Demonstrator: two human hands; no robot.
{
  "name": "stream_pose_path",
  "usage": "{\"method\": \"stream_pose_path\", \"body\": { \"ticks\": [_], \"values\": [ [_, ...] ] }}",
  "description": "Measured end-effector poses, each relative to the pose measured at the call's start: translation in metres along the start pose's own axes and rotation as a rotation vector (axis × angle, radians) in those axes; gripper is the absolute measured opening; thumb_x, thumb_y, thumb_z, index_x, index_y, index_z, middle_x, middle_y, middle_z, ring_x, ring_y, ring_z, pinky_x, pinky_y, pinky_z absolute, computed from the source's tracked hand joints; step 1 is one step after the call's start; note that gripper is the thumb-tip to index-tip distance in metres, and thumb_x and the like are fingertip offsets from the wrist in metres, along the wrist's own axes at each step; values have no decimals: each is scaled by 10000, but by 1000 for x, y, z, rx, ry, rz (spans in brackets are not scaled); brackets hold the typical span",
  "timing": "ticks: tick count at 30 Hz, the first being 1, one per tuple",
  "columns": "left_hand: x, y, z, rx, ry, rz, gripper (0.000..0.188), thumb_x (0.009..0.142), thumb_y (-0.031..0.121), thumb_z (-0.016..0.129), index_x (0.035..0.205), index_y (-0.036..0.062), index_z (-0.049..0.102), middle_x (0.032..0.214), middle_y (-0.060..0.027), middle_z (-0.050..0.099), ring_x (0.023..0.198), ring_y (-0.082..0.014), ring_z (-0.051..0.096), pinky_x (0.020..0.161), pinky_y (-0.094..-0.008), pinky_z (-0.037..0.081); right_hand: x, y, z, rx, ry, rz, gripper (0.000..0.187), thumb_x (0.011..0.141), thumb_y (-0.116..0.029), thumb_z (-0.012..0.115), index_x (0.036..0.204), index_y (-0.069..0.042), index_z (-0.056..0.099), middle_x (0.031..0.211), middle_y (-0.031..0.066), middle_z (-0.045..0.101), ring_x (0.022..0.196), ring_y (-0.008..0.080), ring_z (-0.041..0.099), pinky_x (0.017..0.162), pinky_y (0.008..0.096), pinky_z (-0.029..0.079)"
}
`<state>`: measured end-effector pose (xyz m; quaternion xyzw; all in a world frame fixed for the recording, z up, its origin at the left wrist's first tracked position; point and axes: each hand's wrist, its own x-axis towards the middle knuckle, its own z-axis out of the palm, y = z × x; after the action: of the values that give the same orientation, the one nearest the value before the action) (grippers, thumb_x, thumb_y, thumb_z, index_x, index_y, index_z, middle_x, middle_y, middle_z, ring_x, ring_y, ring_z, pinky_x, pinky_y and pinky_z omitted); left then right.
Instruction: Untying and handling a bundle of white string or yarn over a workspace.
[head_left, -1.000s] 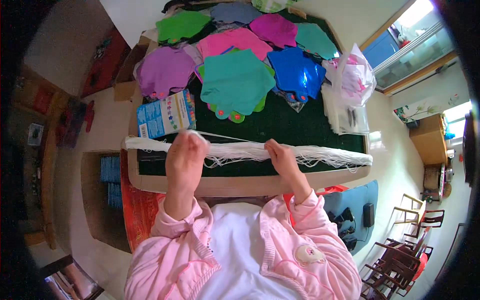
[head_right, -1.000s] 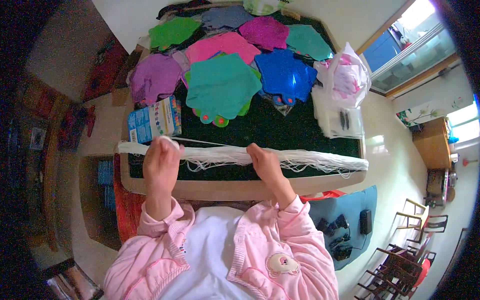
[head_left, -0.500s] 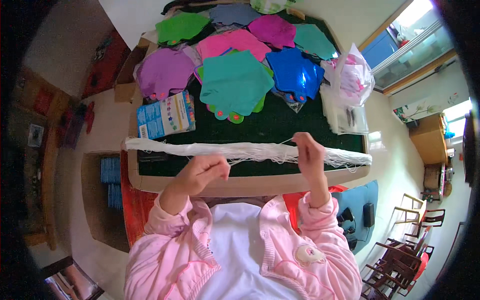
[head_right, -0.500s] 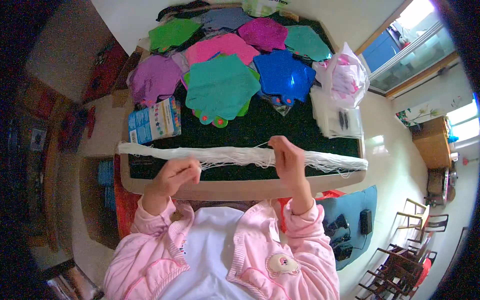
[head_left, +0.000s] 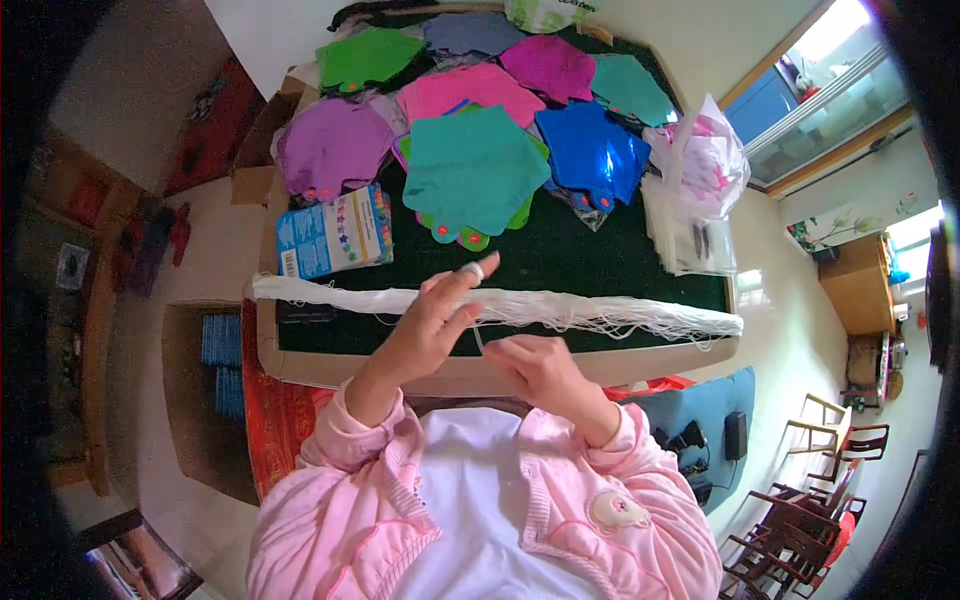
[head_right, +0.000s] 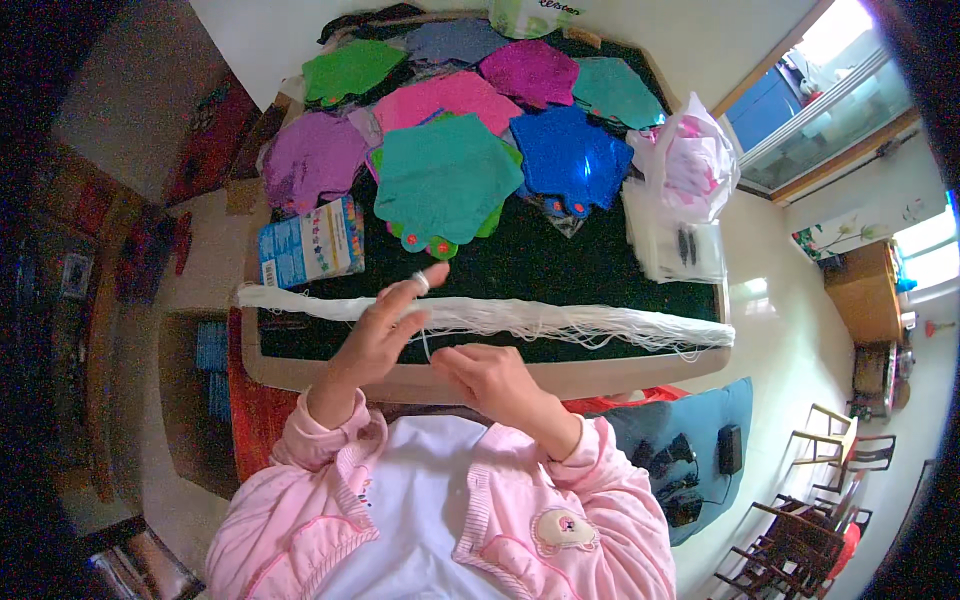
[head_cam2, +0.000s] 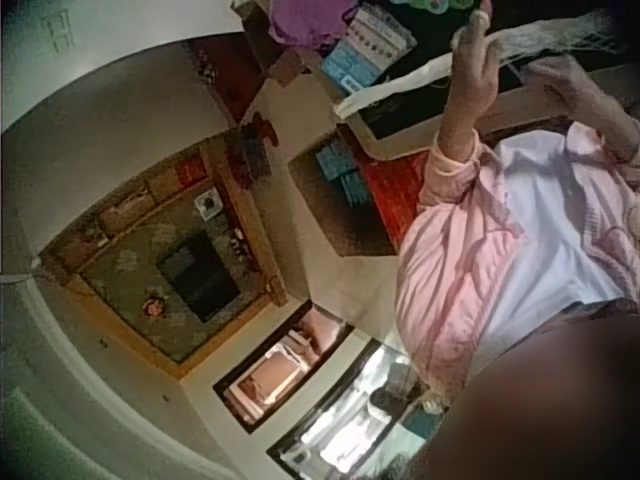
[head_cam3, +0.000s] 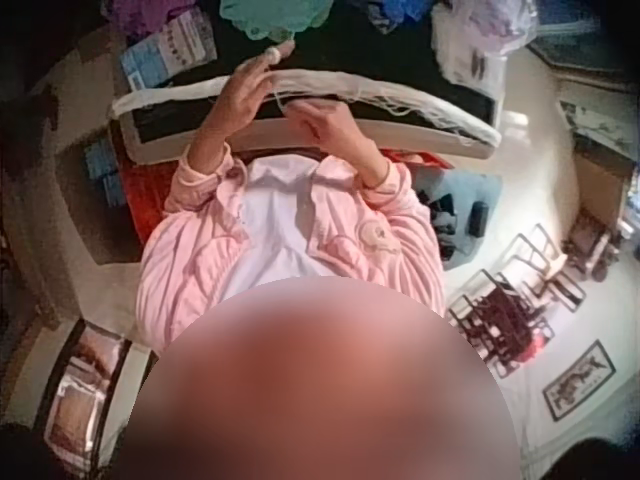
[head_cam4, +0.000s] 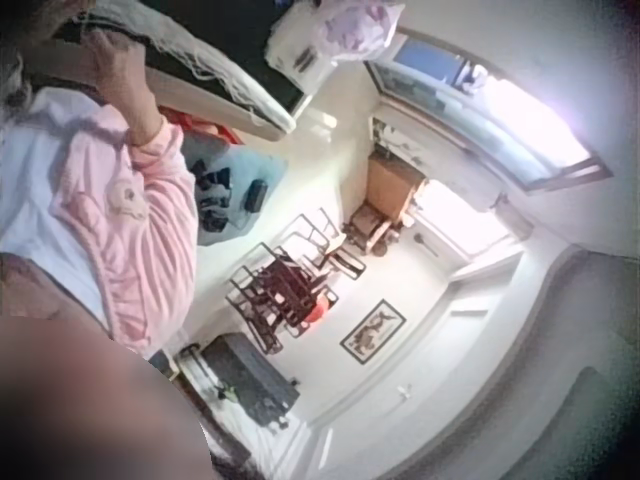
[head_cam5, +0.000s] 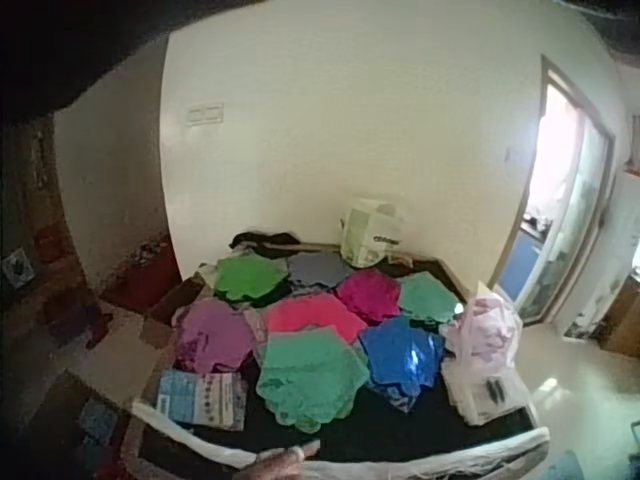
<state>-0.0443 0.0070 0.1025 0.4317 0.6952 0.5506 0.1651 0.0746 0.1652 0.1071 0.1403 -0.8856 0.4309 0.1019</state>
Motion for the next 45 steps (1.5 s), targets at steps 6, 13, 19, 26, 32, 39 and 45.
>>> {"method": "stream_pose_path", "body": {
  "ticks": [6, 13, 19, 26, 32, 39, 45],
  "values": [
    [-16, 18, 9, -228, -249, -43, 207, 920, 130, 479, 773, 18, 573, 730, -24, 528, 676, -137, 464, 678, -259, 366, 7, 8, -28, 18, 222, 105, 221, 687, 76, 520, 880, -14, 578, 692, 115, 564, 578, 272, 561, 527, 323, 439],
    [-9, 11, 13, -876, 292, -364, 243, 939, 235, 473, 772, 61, 504, 733, 11, 479, 662, -69, 423, 606, -178, 331, 3, 23, -7, -39, -56, 302, 282, 801, -51, 582, 1081, -56, 548, 915, 157, 598, 805, 336, 586, 666, 391, 466],
    [-7, 12, 19, -692, 236, -443, 282, 952, 262, 438, 752, 70, 489, 682, 23, 434, 600, -52, 347, 530, -193, 269, 22, 18, -13, 111, 236, 124, 385, 857, -42, 512, 1239, -29, 463, 1235, 149, 485, 1164, 253, 463, 947, 312, 381],
    [-6, 18, 20, -791, 81, -485, 316, 951, 307, 421, 763, 63, 496, 677, 13, 455, 632, -74, 447, 599, -202, 361, 25, 17, 21, 811, 83, 385, 298, 963, -100, 363, 1234, -4, 440, 878, 59, 583, 818, 109, 563, 724, 226, 439],
    [-7, 13, 18, -709, 97, -427, 288, 953, 260, 386, 781, 53, 489, 704, -12, 478, 672, -103, 463, 643, -234, 378, 18, 26, 21, 638, 140, 354, 194, 936, -61, 437, 1119, -6, 475, 731, 10, 556, 669, 50, 512, 607, 185, 390],
    [-7, 11, 15, -662, 20, -395, 301, 948, 246, 384, 753, 44, 492, 700, -41, 514, 663, -121, 488, 646, -246, 388, 24, 18, 3, 957, 69, 413, 85, 909, -47, 512, 977, -3, 486, 763, 18, 587, 726, 53, 564, 624, 169, 417],
    [-10, 9, 24, -800, 113, -449, 289, 941, 243, 429, 787, 26, 541, 711, -57, 563, 691, -160, 576, 637, -261, 432, 22, 26, 4, 922, 81, 358, 62, 887, -12, 529, 931, 9, 491, 780, 16, 577, 737, 60, 574, 630, 183, 446]
  ]
}}
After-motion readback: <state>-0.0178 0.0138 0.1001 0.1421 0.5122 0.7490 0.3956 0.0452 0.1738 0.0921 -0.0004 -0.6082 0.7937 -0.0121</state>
